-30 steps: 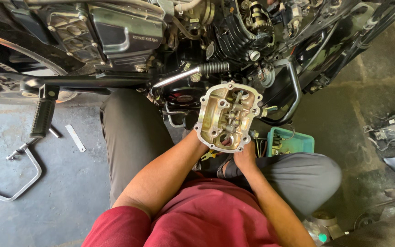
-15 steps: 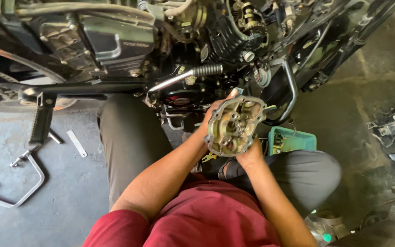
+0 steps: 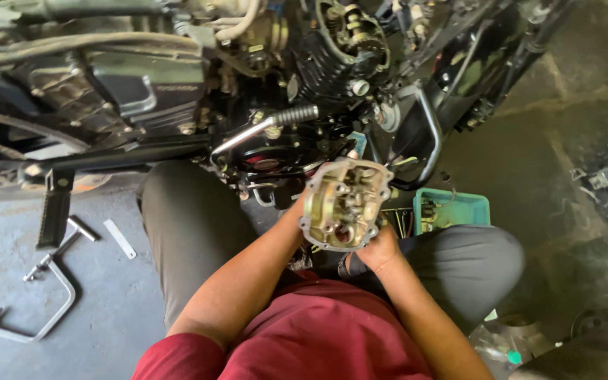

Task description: The person sits on the floor beside a motorcycle with the engine partially disassembled. They apply sealant from a tube onto engine parts, use pliers, wipe components with a cloth, then lift the cylinder head cover and fit it onto the engine, pressing it into place.

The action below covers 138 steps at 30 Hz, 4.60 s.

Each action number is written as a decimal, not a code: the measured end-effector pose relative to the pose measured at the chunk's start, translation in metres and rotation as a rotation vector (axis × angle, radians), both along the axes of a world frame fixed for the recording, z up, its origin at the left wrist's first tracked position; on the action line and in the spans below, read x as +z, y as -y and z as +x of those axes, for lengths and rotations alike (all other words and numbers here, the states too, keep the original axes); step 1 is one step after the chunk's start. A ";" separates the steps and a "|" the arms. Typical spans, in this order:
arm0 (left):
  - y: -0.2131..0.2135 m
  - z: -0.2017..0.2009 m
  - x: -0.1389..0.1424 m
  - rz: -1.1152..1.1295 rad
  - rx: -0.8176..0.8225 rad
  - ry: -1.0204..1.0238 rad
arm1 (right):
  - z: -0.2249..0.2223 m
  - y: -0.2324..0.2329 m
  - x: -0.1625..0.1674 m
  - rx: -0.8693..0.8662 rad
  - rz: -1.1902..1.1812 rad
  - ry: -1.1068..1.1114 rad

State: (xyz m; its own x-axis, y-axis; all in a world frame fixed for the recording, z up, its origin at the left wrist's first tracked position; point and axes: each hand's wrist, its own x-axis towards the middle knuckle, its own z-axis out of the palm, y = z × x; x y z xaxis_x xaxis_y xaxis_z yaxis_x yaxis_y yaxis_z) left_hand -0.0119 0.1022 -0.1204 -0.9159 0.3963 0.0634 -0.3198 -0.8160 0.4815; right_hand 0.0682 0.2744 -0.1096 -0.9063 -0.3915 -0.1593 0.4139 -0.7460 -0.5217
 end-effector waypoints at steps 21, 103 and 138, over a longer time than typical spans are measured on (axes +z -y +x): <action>0.014 0.031 0.091 -0.391 0.014 0.416 | 0.015 -0.011 0.009 -0.098 -0.015 0.284; 0.198 0.233 0.070 -0.422 1.194 0.541 | 0.025 0.215 0.090 0.077 1.464 -1.343; 0.120 0.203 0.155 -0.248 0.355 0.097 | 0.040 0.079 0.151 0.062 0.761 -0.496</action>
State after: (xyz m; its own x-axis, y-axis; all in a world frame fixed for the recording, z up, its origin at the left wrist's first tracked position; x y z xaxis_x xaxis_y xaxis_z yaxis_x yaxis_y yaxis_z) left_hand 0.1911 -0.0180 0.0344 -0.9951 0.0483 -0.0867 -0.0936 -0.7469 0.6584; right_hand 0.1081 0.1957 0.0418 -0.9205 -0.3907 0.0080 0.0385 -0.1112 -0.9930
